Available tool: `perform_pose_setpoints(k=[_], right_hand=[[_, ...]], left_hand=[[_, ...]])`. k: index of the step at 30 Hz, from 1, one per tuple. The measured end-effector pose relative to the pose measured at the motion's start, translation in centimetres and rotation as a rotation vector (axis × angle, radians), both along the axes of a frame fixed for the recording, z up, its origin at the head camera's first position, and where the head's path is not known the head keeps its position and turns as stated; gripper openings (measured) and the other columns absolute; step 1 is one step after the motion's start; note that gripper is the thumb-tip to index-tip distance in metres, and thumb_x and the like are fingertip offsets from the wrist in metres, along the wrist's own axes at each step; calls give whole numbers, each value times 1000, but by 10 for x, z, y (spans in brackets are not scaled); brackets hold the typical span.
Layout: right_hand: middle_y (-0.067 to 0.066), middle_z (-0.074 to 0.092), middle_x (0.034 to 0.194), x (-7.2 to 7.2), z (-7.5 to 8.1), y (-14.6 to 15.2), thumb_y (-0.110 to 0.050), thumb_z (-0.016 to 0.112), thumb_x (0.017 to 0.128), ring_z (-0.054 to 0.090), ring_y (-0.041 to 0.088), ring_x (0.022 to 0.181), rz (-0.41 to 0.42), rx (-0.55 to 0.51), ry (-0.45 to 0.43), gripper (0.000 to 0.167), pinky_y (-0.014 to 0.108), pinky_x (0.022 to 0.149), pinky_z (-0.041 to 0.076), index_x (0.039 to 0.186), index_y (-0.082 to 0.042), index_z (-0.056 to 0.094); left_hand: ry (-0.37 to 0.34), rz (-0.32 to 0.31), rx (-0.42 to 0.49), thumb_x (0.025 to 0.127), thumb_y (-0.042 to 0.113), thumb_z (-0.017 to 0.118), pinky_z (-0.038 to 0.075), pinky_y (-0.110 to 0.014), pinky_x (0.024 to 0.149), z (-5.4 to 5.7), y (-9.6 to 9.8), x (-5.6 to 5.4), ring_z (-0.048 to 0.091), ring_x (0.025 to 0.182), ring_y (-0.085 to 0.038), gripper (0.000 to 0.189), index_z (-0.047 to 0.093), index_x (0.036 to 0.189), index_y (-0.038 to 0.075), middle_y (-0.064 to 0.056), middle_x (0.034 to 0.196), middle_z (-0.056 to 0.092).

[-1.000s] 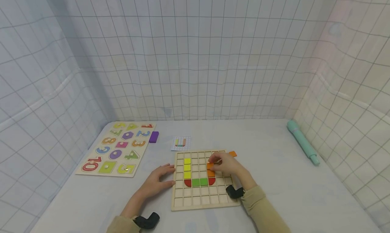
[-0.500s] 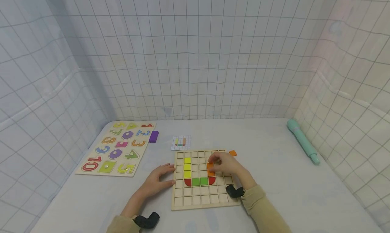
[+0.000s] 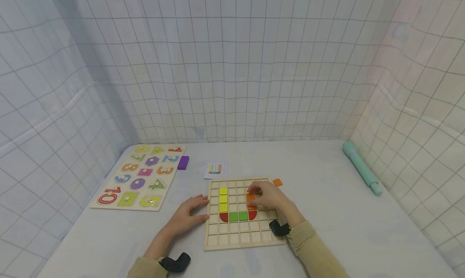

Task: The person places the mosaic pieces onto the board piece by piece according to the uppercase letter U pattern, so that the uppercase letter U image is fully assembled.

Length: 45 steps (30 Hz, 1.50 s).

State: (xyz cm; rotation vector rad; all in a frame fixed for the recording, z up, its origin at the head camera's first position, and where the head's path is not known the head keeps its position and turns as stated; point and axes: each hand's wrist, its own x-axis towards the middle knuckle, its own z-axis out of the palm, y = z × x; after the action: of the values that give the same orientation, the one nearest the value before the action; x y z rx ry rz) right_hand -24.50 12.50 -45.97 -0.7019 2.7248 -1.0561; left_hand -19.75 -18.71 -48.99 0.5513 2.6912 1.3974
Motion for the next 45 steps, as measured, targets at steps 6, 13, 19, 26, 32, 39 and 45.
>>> perform_pose_setpoints(k=[6,13,19,26,32,39,45], right_hand=[[-4,60,101,-2,0,8,-26,77,79,55,16,95,-44,-95,-73,32,36,85,49,105,-13,63],[2,63,103,-7,7,26,-18,73,83,57,21,98,-138,-185,6,27,36,84,50,106,-7,64],[7,63,108,-13,5,43,-12,71,84,57,27,104,-240,-257,72,29,40,87,50,110,-4,63],[13,63,110,-18,-1,58,-12,72,82,57,30,105,-337,-295,104,31,41,88,50,111,-4,62],[14,62,113,-18,-5,63,-12,72,81,55,29,109,-399,-329,86,32,42,92,48,112,-6,63],[15,60,117,-17,-10,66,-15,72,81,52,30,113,-433,-324,88,35,45,95,45,113,-5,62],[16,59,119,-18,-15,69,-16,74,81,51,31,115,-445,-328,87,37,45,97,44,113,-4,62]], left_hand=[[-1,1,0,80,27,74,17,-50,114,1,1,1,32,135,-32,49,61,123,6,-9,136,51],[2,-3,0,81,27,74,17,-50,114,2,1,1,31,135,-32,49,61,123,5,-9,136,51],[4,-3,1,80,27,74,17,-50,114,2,0,2,32,135,-33,49,61,122,5,-10,136,51],[4,-3,0,80,27,74,18,-51,114,2,1,2,32,135,-33,50,61,123,5,-10,136,51],[1,-3,5,80,28,74,18,-51,113,2,1,1,32,135,-32,50,61,123,6,-9,136,51],[-3,5,13,80,27,75,18,-52,113,1,0,0,32,135,-32,50,61,122,6,-9,136,51],[-22,24,18,79,29,76,18,-51,113,1,1,1,31,136,-30,50,62,122,7,-7,136,51]])
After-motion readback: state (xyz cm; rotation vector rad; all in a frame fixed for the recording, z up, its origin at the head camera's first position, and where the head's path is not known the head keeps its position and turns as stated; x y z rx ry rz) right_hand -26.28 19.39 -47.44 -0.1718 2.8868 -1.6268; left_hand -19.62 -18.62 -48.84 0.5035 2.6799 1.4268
